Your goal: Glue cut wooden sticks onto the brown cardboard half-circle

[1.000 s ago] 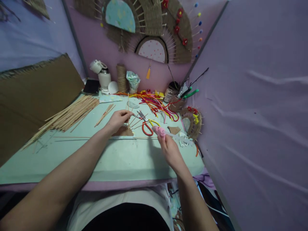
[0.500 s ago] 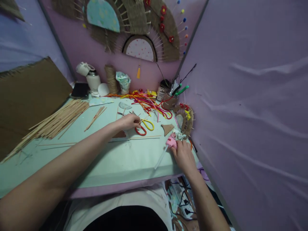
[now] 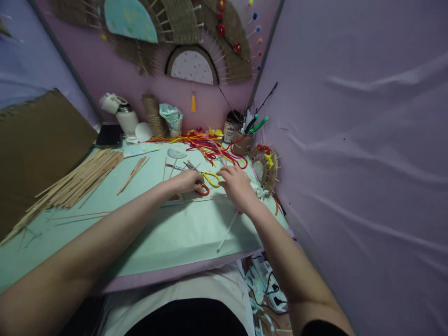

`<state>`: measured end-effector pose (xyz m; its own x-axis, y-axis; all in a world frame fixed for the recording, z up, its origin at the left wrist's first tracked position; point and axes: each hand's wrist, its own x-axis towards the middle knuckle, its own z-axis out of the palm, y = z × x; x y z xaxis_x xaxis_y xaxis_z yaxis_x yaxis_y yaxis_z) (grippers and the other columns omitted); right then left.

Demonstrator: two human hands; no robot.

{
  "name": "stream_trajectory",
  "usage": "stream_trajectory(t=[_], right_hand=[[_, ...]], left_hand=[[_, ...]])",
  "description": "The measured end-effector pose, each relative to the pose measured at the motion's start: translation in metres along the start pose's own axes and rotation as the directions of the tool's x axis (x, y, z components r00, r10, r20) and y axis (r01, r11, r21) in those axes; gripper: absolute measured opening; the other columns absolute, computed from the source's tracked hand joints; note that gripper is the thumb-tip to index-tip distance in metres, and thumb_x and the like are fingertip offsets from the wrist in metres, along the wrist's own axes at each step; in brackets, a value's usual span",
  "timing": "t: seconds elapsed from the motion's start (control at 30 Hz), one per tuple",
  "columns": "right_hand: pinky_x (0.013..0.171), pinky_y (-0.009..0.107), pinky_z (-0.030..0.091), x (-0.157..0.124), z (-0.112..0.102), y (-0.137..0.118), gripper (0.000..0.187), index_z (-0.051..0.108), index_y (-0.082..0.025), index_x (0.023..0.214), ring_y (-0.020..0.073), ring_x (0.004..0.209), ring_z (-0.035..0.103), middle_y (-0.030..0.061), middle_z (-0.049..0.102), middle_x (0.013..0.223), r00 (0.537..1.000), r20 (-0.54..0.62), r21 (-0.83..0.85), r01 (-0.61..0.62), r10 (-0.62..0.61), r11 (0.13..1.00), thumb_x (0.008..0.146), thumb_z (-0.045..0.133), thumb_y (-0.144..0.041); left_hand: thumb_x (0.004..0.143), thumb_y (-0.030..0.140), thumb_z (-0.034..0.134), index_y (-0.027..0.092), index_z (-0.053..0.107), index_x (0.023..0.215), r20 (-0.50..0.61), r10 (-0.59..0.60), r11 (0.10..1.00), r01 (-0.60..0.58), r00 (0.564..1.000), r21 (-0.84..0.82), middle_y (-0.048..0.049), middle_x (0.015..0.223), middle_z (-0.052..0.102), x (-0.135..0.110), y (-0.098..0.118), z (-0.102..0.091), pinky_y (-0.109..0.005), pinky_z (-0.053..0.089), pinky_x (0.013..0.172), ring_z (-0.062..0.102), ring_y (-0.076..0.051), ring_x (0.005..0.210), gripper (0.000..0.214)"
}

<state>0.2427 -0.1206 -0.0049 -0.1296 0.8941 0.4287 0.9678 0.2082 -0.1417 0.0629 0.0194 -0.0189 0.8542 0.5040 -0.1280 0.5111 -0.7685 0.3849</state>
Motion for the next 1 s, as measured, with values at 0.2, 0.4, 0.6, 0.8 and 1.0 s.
stream_trajectory(t=[0.2, 0.4, 0.6, 0.8, 1.0], right_hand=[[0.073, 0.026, 0.042, 0.055, 0.043, 0.008, 0.023, 0.07, -0.019, 0.099, 0.0158, 0.079, 0.063, 0.0027, 0.073, 0.088, 0.937, 0.3, 0.297, 0.084, -0.176, 0.951, 0.082, 0.06, -0.008], [0.07, 0.023, 0.04, 0.043, 0.058, 0.022, 0.014, 0.07, -0.017, 0.082, 0.0136, 0.073, 0.059, 0.0023, 0.068, 0.079, 0.959, 0.222, 0.354, 0.091, -0.178, 0.931, 0.085, 0.058, -0.01], [0.078, 0.028, 0.045, 0.039, 0.067, 0.024, 0.013, 0.071, -0.018, 0.081, 0.0176, 0.086, 0.058, 0.0059, 0.063, 0.088, 0.962, 0.161, 0.358, 0.151, -0.221, 0.921, 0.088, 0.061, -0.016], [0.078, 0.029, 0.044, 0.044, 0.069, 0.02, 0.015, 0.073, -0.019, 0.082, 0.0182, 0.085, 0.056, 0.0054, 0.061, 0.084, 0.955, 0.189, 0.346, 0.155, -0.231, 0.925, 0.088, 0.06, -0.016], [0.078, 0.028, 0.043, 0.042, 0.072, 0.021, 0.015, 0.072, -0.018, 0.081, 0.0172, 0.084, 0.056, 0.0049, 0.061, 0.083, 0.95, 0.208, 0.356, 0.149, -0.233, 0.923, 0.089, 0.06, -0.015]], left_hand=[[0.071, 0.034, 0.071, 0.019, 0.073, 0.076, -0.019, -0.006, 1.0, 0.005, 1.0, -0.023, 0.0013, 0.065, 0.064, -0.006, 0.005, -0.007, -0.024, 0.033, 0.057, 0.057, -0.015, 0.067, 0.016], [0.08, 0.034, 0.064, 0.018, 0.074, 0.087, -0.172, -0.024, 0.979, -0.011, 0.985, -0.201, -0.0025, 0.085, 0.074, -0.026, -0.008, -0.011, -0.023, 0.041, 0.069, 0.063, -0.017, 0.08, 0.02], [0.081, 0.027, 0.057, 0.019, 0.074, 0.083, -0.27, -0.14, 0.969, 0.075, 0.953, -0.236, -0.0038, 0.092, 0.072, -0.065, -0.03, -0.006, -0.027, 0.046, 0.081, 0.063, -0.019, 0.087, 0.019], [0.079, 0.028, 0.057, 0.02, 0.074, 0.08, -0.248, -0.127, 0.973, 0.073, 0.96, -0.217, -0.0041, 0.09, 0.068, -0.074, -0.038, 0.004, -0.026, 0.046, 0.08, 0.062, -0.018, 0.086, 0.019], [0.077, 0.03, 0.058, 0.019, 0.074, 0.079, -0.187, -0.146, 0.967, 0.1, 0.972, -0.235, -0.0044, 0.088, 0.068, -0.073, -0.04, 0.004, -0.025, 0.046, 0.076, 0.062, -0.018, 0.083, 0.02]])
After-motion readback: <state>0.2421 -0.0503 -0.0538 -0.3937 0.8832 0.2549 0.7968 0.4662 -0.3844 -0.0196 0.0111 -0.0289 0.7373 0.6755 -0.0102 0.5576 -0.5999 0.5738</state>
